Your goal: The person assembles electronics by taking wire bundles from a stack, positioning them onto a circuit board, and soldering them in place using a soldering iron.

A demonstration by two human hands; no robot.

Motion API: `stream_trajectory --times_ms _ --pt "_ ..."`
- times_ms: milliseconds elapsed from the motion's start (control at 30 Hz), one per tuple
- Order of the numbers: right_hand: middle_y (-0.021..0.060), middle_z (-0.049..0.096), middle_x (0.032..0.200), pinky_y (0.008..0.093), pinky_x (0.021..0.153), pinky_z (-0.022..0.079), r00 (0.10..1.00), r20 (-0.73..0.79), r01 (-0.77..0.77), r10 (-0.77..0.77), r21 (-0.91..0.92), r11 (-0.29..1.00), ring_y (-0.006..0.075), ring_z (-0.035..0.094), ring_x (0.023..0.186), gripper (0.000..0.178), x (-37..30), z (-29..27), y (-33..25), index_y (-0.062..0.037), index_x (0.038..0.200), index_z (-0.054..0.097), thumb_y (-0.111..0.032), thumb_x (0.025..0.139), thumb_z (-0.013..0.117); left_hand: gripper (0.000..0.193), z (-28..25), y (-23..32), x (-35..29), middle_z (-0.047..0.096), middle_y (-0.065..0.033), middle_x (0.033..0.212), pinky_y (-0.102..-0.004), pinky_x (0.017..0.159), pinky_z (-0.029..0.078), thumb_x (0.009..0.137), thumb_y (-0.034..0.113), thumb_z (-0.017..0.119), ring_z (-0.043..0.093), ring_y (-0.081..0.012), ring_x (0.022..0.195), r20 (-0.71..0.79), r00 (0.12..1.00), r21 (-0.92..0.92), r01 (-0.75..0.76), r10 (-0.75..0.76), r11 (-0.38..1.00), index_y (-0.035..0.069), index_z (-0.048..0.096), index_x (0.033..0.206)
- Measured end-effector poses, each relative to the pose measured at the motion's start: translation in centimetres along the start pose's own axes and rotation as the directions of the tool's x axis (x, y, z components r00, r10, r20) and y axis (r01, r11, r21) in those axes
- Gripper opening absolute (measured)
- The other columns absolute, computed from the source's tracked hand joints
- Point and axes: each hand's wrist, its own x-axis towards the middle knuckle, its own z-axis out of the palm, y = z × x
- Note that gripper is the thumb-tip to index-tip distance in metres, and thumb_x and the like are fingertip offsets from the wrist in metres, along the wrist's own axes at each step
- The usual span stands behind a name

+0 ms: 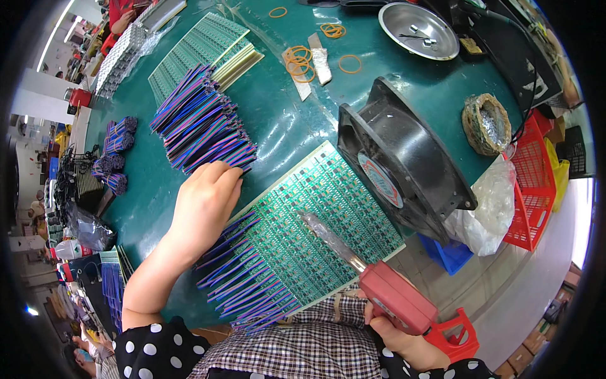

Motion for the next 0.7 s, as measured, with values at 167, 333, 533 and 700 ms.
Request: stream_trajectory --times_ms 167,333,533,700 --pt "0.0167 0.06 0.112 0.0254 0.052 0.043 0.999 -0.041 0.019 -0.018 0.014 1.0 0.0153 0.055 0.061 0.073 -0.3 0.0 -0.1 0.0003 0.132 0.041 -0.047 0.084 0.07 0.012 0.4 0.3 0.8 0.062 -0.0137 0.086 -0.0366 0.069 0.05 0.081 0.001 0.063 0.061 -0.0285 0.077 -0.042 0.999 -0.042 0.001 -0.003 0.999 -0.001 0.061 0.093" --pt "0.0165 0.06 0.112 0.0257 0.052 0.043 0.995 -0.079 0.061 -0.057 0.037 0.997 0.0153 0.054 0.06 0.072 -0.7 -0.4 0.6 0.0001 0.131 0.041 -0.046 0.084 0.07 0.012 -2.2 1.2 -0.6 0.054 0.0003 0.078 -0.0217 0.062 0.042 0.092 0.005 0.057 0.047 -0.0051 0.067 0.275 0.89 -0.779 0.429 -0.365 0.458 -0.002 0.06 0.101" --pt "0.0156 0.06 0.112 0.026 0.053 0.044 0.999 -0.046 0.01 -0.009 0.026 1.0 0.0151 0.054 0.061 0.072 -0.5 -0.4 -0.2 -0.0002 0.131 0.042 -0.045 0.083 0.071 0.018 -0.4 4.0 -4.1 0.059 -0.009 0.085 -0.0311 0.063 0.05 0.076 0.003 0.066 0.06 -0.0211 0.073 -0.15 0.988 -0.358 -0.013 -0.044 0.934 0.002 0.066 0.094" --pt "0.0147 0.062 0.114 0.0293 0.071 0.054 0.994 -0.052 -0.091 0.094 0.065 0.994 0.0173 0.066 0.083 0.074 -1.5 -1.6 2.0 -0.002 0.138 0.036 -0.013 0.077 0.076 0.027 0.8 4.3 -5.1 0.061 -0.0098 0.088 -0.0259 0.065 0.051 0.07 0.005 0.064 0.061 -0.0182 0.077 -0.189 0.932 0.167 -0.279 0.308 0.946 -0.006 0.065 0.094"
